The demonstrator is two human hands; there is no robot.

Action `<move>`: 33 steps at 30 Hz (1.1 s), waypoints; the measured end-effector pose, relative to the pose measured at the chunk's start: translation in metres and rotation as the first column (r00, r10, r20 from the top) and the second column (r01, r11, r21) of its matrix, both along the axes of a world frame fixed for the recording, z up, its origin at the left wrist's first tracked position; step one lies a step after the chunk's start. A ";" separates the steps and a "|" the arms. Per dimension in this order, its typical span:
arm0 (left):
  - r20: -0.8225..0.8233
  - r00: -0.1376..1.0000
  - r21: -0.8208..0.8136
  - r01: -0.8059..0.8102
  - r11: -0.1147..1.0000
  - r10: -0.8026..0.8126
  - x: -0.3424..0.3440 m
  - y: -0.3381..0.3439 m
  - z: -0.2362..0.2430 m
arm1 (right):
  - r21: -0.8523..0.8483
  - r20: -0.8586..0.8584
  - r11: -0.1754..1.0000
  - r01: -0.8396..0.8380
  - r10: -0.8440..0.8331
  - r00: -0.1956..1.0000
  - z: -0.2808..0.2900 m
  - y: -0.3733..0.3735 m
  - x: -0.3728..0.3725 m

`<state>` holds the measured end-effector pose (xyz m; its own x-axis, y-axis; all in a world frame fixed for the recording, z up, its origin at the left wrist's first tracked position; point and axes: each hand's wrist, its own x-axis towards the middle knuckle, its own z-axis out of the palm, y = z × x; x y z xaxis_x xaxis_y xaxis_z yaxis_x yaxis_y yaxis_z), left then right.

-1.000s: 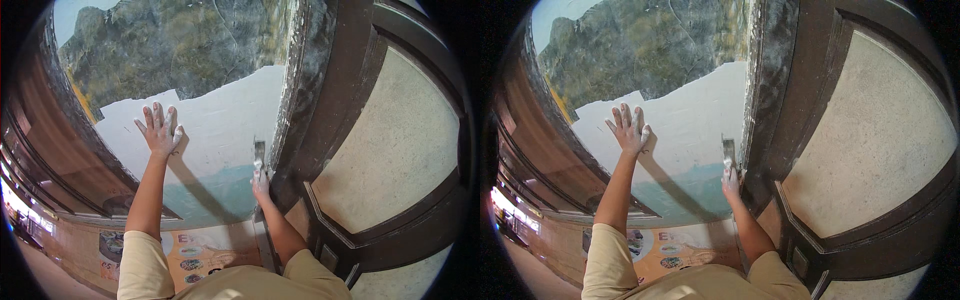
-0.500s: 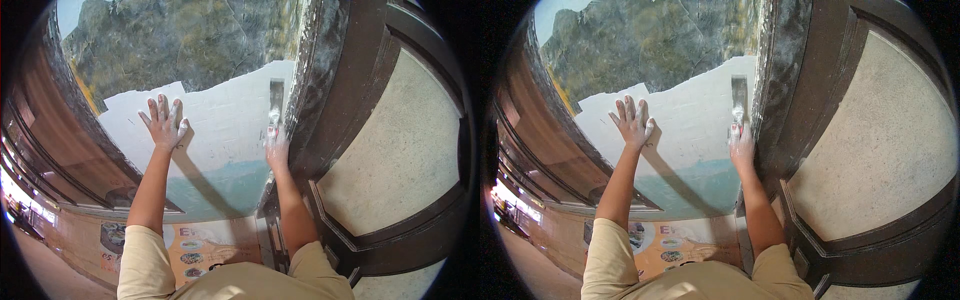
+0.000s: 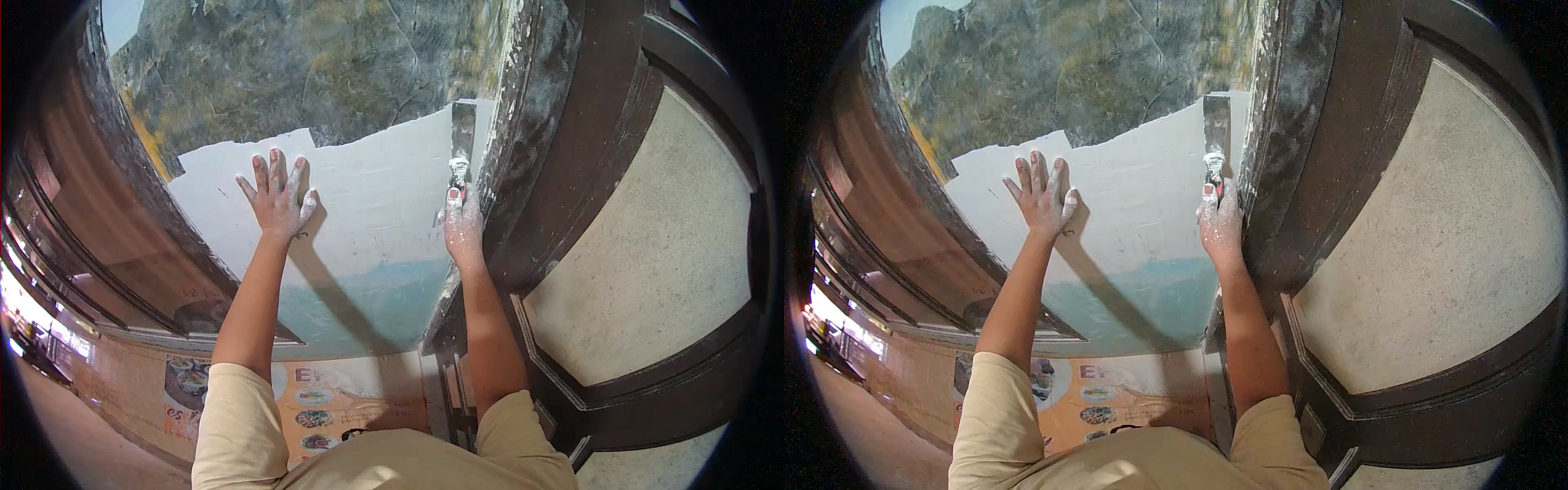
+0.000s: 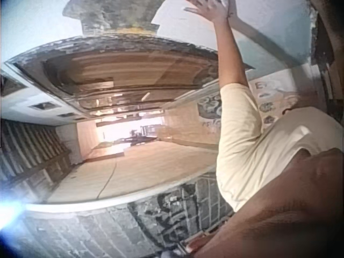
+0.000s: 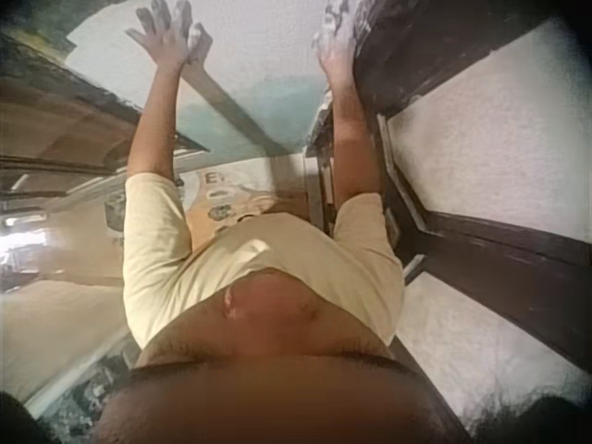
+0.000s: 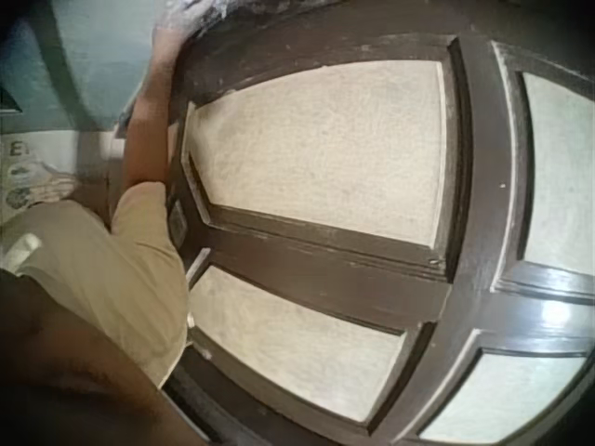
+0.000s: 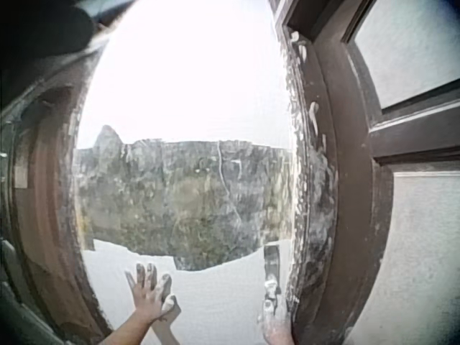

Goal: The person applies and smooths wall putty onto a wall surface using a putty knife.

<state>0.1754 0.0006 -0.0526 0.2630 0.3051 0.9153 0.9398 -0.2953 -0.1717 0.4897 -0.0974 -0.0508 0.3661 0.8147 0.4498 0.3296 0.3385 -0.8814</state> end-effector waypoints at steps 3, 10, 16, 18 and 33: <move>0.008 1.000 -0.024 -0.004 1.000 0.004 0.009 -0.001 0.002 | 0.143 0.285 0.977 0.160 -0.196 0.938 -0.087 0.017 0.019; 0.019 0.999 0.012 0.029 1.000 -0.029 0.008 0.003 -0.003 | -0.178 -0.107 0.979 -0.099 0.081 0.991 -0.220 -0.008 -0.010; -0.012 1.000 -0.008 -0.001 1.000 0.001 0.005 -0.005 0.002 | 0.140 0.174 0.984 0.114 -0.137 0.975 -0.017 0.012 0.001; -0.014 1.000 0.009 0.007 1.000 -0.006 0.002 -0.003 0.001 | 0.051 0.016 0.998 0.030 -0.031 0.999 0.026 -0.012 -0.007; 0.008 0.999 0.003 0.049 0.999 -0.049 0.005 0.001 -0.002 | 0.137 0.114 0.972 0.191 -0.207 0.972 0.012 -0.035 0.009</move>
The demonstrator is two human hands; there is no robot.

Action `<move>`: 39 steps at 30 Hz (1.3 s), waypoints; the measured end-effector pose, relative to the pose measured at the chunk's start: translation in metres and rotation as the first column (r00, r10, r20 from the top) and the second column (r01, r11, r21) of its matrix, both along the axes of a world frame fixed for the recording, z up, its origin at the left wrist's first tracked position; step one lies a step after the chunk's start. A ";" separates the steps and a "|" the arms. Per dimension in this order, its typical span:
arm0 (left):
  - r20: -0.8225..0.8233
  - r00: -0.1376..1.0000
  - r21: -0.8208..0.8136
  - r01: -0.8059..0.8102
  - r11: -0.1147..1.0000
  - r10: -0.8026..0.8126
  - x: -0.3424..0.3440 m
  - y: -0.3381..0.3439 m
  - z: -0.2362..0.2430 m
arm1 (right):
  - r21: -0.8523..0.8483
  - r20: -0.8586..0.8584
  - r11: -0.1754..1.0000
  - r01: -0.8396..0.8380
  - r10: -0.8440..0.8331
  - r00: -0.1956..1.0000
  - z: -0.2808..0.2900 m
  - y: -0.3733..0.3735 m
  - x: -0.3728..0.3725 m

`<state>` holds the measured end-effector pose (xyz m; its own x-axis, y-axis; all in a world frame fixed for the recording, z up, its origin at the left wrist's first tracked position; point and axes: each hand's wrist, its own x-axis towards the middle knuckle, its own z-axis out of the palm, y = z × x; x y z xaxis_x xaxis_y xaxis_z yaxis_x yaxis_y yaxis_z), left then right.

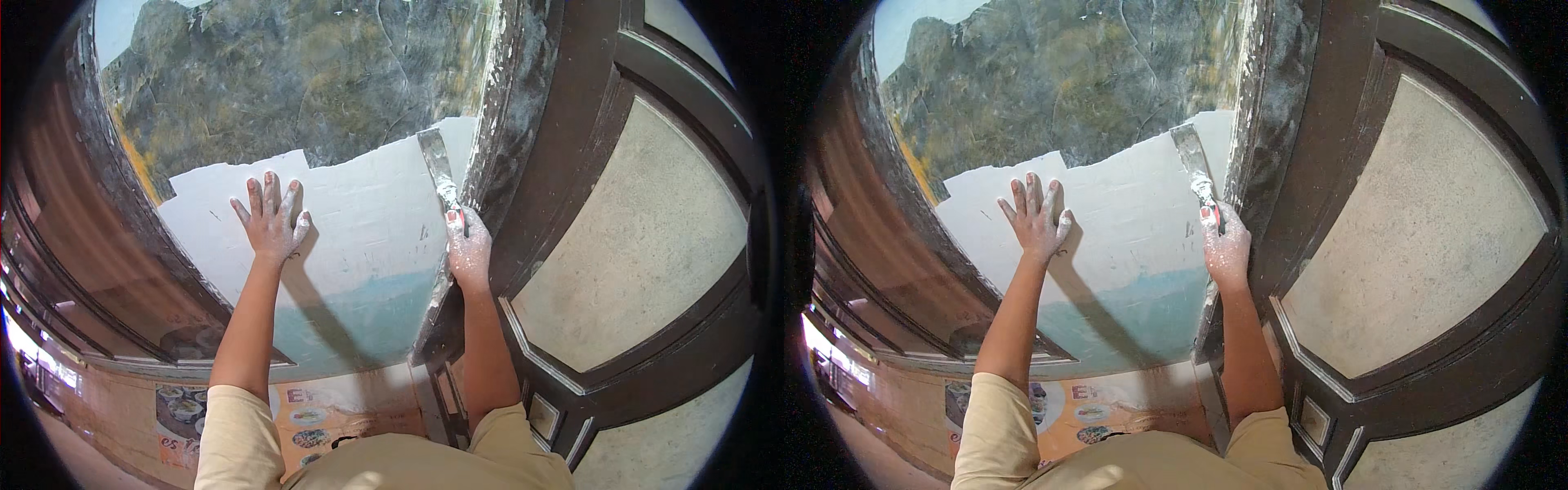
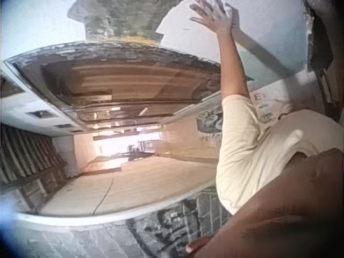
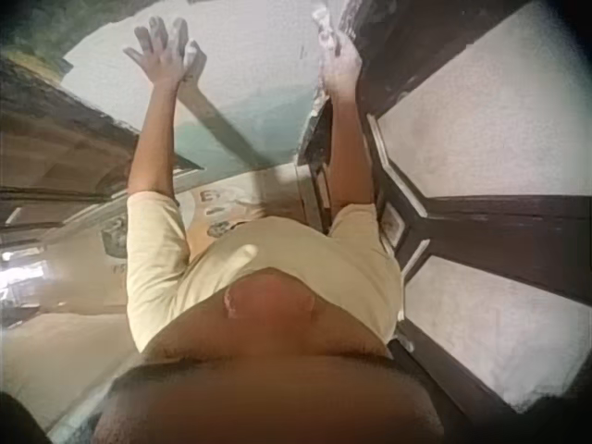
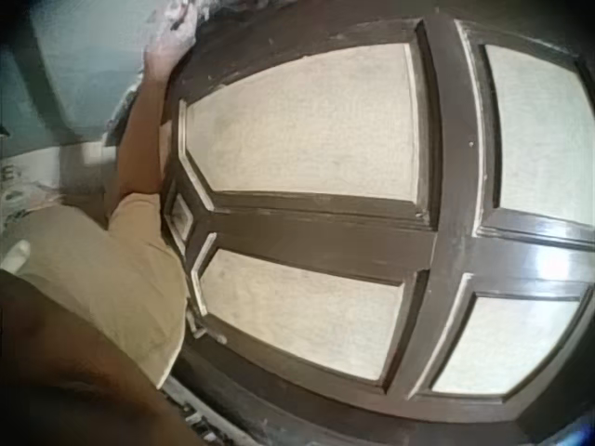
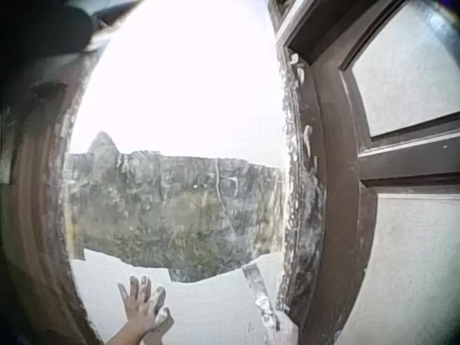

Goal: The person applies and smooths wall putty onto a wall surface using a putty knife.

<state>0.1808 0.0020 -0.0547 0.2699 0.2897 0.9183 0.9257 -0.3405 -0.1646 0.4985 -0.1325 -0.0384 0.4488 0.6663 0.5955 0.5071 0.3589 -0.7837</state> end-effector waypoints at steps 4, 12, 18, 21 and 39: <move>0.016 1.000 0.006 0.014 1.000 -0.014 0.000 0.001 -0.002 | -0.028 0.028 0.998 0.051 -0.051 0.998 0.016 -0.012 0.004; -0.022 0.999 0.014 -0.030 0.999 0.030 0.002 -0.003 0.002 | -0.026 0.132 0.998 0.064 -0.060 0.989 0.032 -0.011 0.005; -0.011 1.000 0.021 -0.027 0.999 0.027 0.000 0.000 0.001 | -0.012 0.079 1.000 0.005 -0.004 0.997 0.028 -0.010 0.008; 0.009 1.000 0.043 0.000 0.999 -0.001 0.003 0.001 0.000 | 0.035 0.083 0.998 0.045 -0.048 0.995 0.007 -0.010 0.013; -0.030 0.999 0.057 -0.035 0.998 0.037 0.002 -0.001 0.001 | -0.036 0.016 0.999 0.019 -0.019 1.000 0.027 -0.014 0.017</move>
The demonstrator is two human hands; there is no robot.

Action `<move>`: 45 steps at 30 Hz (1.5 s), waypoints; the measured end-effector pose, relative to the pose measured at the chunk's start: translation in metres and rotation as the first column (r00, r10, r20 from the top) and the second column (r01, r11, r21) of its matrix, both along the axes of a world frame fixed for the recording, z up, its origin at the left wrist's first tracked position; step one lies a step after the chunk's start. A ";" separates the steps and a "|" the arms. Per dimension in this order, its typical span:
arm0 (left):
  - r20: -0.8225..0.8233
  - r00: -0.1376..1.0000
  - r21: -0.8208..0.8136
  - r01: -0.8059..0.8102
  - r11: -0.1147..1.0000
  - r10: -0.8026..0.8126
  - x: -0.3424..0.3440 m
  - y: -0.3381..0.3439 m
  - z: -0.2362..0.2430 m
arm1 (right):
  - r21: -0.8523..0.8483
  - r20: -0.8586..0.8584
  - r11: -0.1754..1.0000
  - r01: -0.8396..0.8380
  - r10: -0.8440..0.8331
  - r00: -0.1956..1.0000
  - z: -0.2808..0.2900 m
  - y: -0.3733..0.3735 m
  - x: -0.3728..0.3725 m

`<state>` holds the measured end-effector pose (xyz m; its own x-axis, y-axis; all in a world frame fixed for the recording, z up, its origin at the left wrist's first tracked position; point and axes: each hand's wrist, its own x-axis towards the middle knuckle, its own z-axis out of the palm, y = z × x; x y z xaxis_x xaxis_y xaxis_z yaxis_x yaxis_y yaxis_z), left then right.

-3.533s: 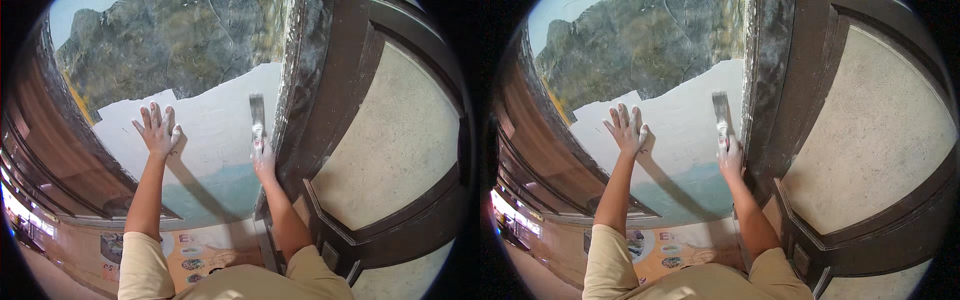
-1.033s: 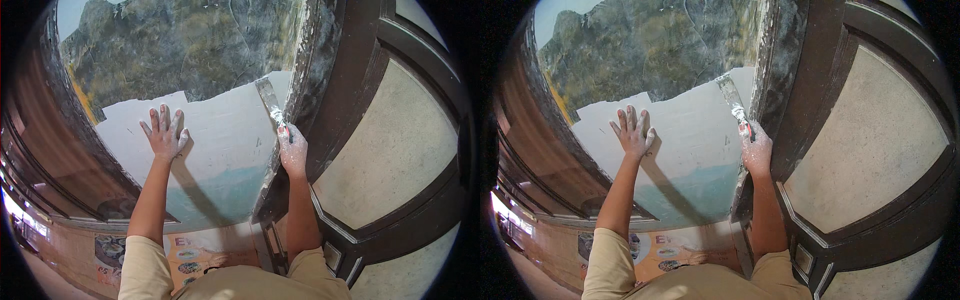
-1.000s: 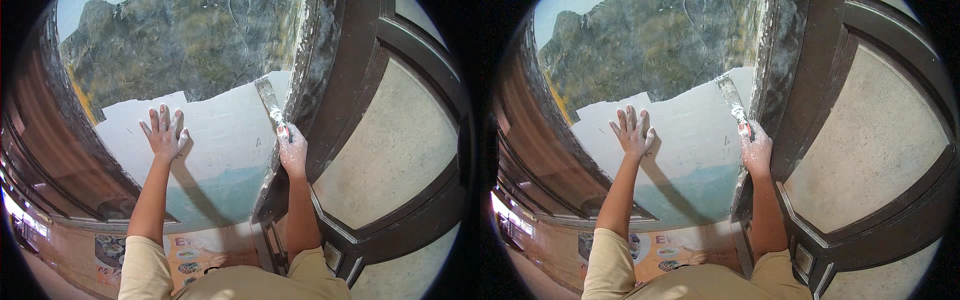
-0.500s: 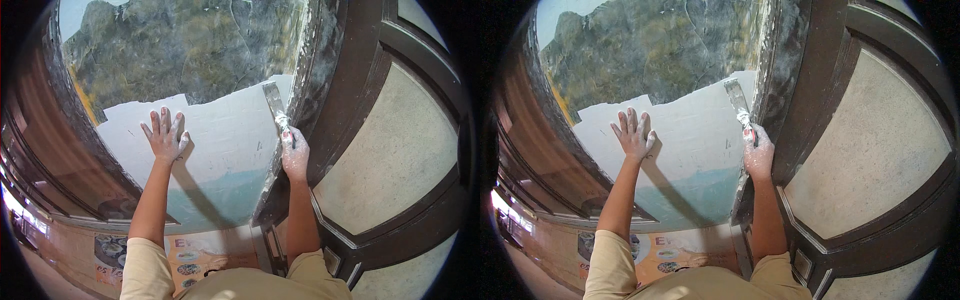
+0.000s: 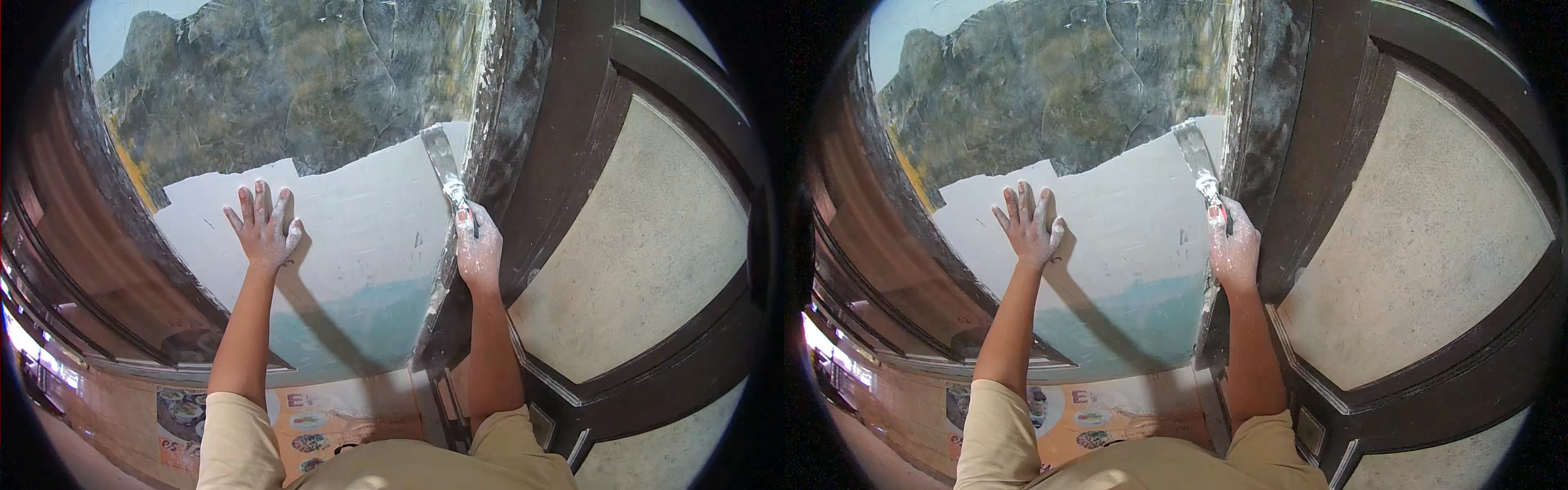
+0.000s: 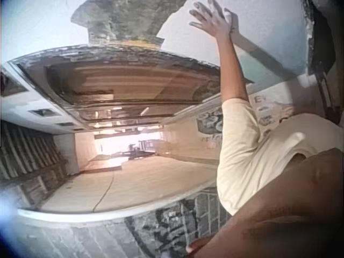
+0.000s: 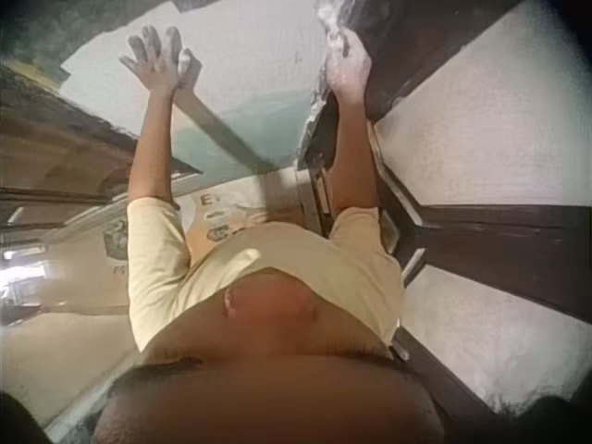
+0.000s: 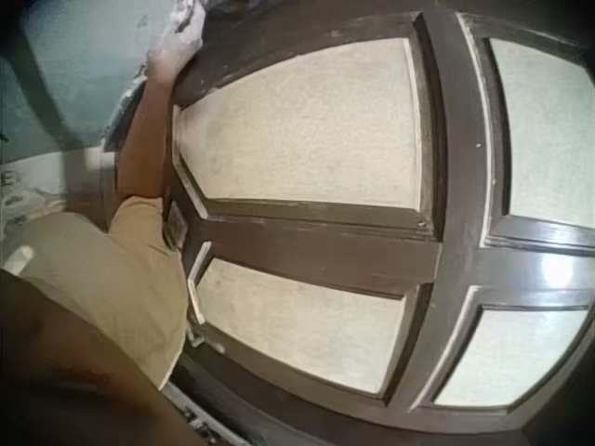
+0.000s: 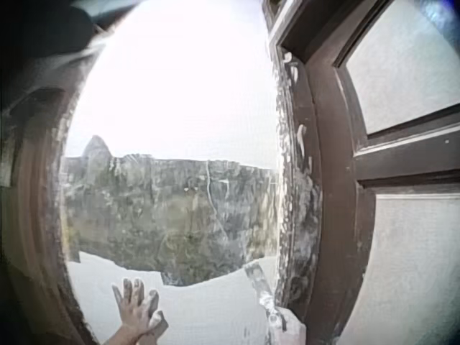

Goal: The person applies and smooths wall putty onto a wall surface using a putty knife.

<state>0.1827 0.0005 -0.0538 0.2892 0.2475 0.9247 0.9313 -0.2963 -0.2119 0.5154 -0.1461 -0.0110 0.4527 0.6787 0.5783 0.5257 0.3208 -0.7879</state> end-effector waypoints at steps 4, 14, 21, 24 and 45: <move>0.008 1.000 -0.020 0.012 1.000 -0.012 0.001 -0.002 0.001 | -0.048 0.061 0.997 0.063 -0.060 0.996 0.002 -0.001 0.000; 0.011 1.000 -0.015 0.007 1.000 -0.007 -0.001 0.000 0.001 | 0.085 0.118 0.995 0.044 -0.054 0.992 0.028 0.002 -0.002; 0.016 0.999 -0.001 0.044 0.999 -0.044 0.000 0.000 0.000 | 0.007 -0.258 0.992 -0.130 0.127 0.958 -0.034 0.016 -0.016; 0.012 0.999 -0.018 0.040 0.999 -0.040 0.001 0.000 -0.001 | 0.082 -0.104 0.991 -0.103 0.111 0.988 -0.024 0.018 -0.017; 0.034 0.999 -0.018 0.037 0.999 -0.037 -0.001 0.002 0.000 | 0.006 -0.262 0.998 -0.066 0.065 0.963 -0.075 0.027 -0.011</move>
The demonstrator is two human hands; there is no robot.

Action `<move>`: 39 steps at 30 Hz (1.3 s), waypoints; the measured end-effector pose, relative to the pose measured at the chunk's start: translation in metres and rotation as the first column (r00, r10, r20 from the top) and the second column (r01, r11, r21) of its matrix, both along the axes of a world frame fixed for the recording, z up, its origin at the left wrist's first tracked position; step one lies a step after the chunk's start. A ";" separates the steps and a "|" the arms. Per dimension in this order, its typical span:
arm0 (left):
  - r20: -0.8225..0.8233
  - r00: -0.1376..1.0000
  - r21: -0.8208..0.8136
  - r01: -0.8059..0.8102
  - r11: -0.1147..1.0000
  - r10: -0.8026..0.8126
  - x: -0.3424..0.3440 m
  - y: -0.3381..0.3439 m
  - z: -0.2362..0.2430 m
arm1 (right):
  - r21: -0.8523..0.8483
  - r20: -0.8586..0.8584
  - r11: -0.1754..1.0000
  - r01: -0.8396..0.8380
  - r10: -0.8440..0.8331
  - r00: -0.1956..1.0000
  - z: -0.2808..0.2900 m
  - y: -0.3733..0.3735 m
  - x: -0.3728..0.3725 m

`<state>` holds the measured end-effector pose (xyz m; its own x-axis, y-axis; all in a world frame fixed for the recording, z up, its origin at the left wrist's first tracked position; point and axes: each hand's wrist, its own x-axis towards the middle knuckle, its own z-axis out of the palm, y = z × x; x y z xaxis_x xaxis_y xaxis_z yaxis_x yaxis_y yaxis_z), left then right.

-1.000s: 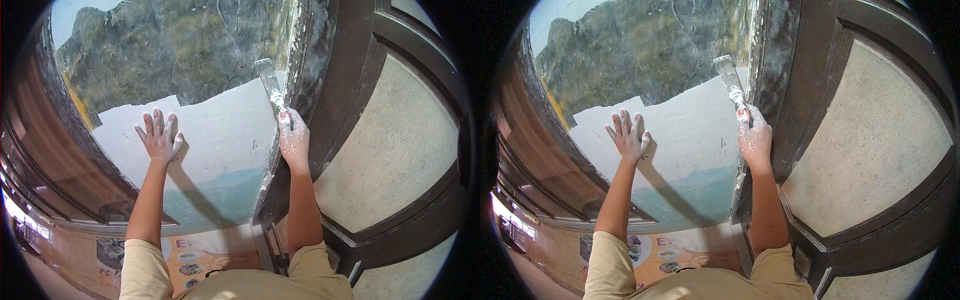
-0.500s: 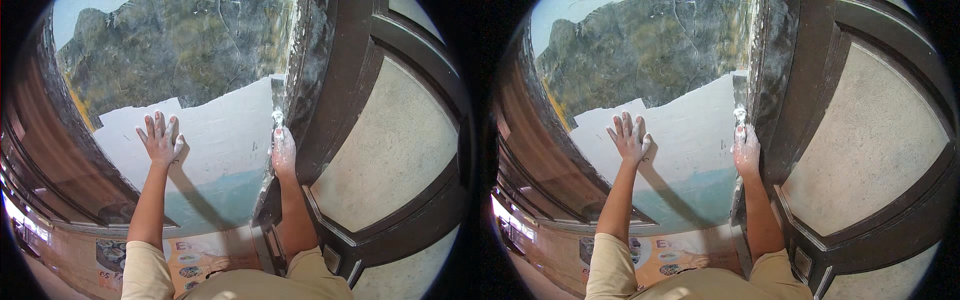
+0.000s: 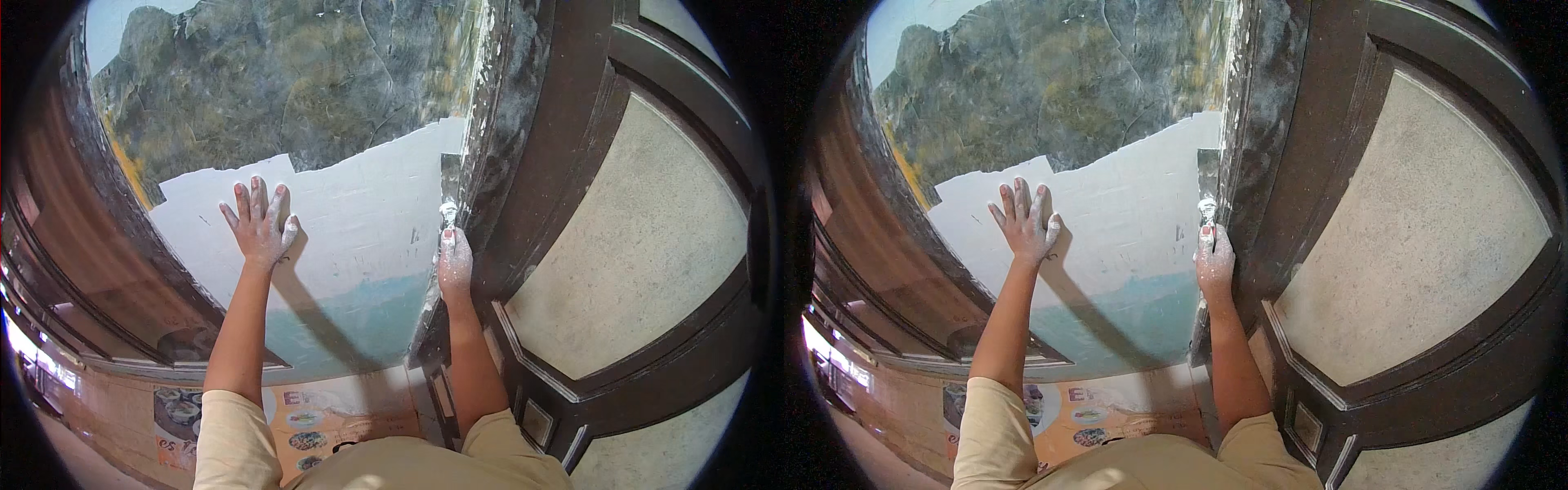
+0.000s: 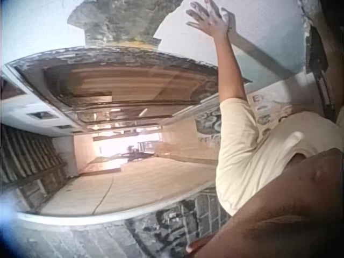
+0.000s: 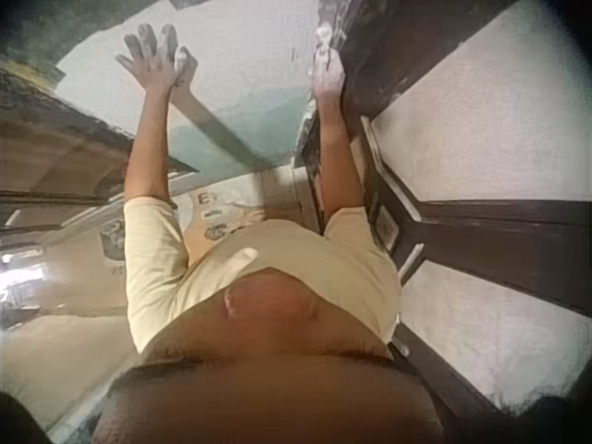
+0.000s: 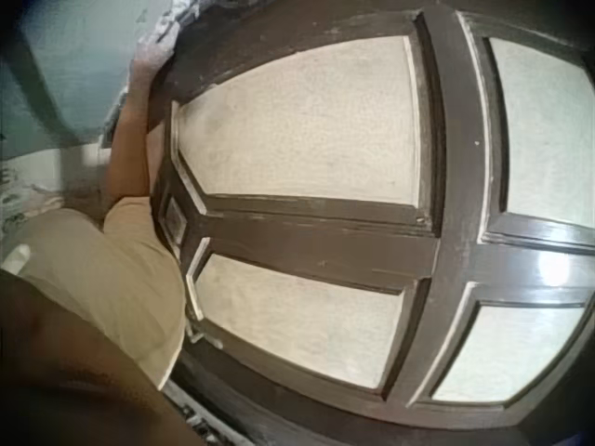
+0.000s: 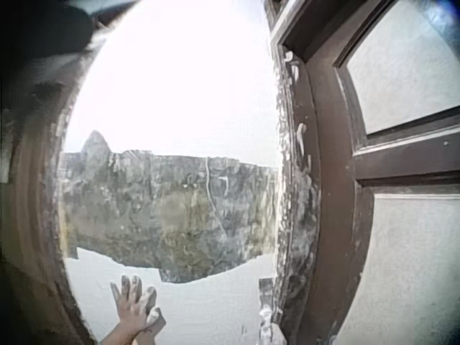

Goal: The person applies and smooths wall putty onto a wall surface using a putty knife.

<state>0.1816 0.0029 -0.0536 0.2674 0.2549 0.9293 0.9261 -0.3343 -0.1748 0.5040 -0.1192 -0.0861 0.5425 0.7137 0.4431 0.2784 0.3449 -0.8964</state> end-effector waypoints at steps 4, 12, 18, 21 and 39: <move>0.005 1.000 -0.026 -0.002 1.000 0.002 -0.002 0.001 -0.005 | 0.034 -0.050 0.997 -0.066 0.068 0.996 0.018 0.004 -0.001; 0.012 1.000 -0.022 0.008 1.000 -0.008 0.000 -0.001 -0.002 | -0.011 -0.029 0.999 -0.039 0.038 0.999 -0.020 0.008 -0.003; 0.016 1.000 0.004 0.013 1.000 -0.013 0.003 -0.001 -0.002 | 0.075 0.146 0.997 0.034 -0.045 0.988 0.003 0.016 0.000; 0.014 1.000 -0.010 -0.001 1.000 0.002 0.001 -0.001 -0.002 | 0.054 0.176 0.998 0.037 -0.046 0.983 0.027 0.031 0.003; -0.031 0.999 -0.010 -0.040 0.999 0.040 -0.005 -0.006 0.000 | 0.002 0.047 1.000 -0.014 0.014 0.999 0.056 0.015 -0.016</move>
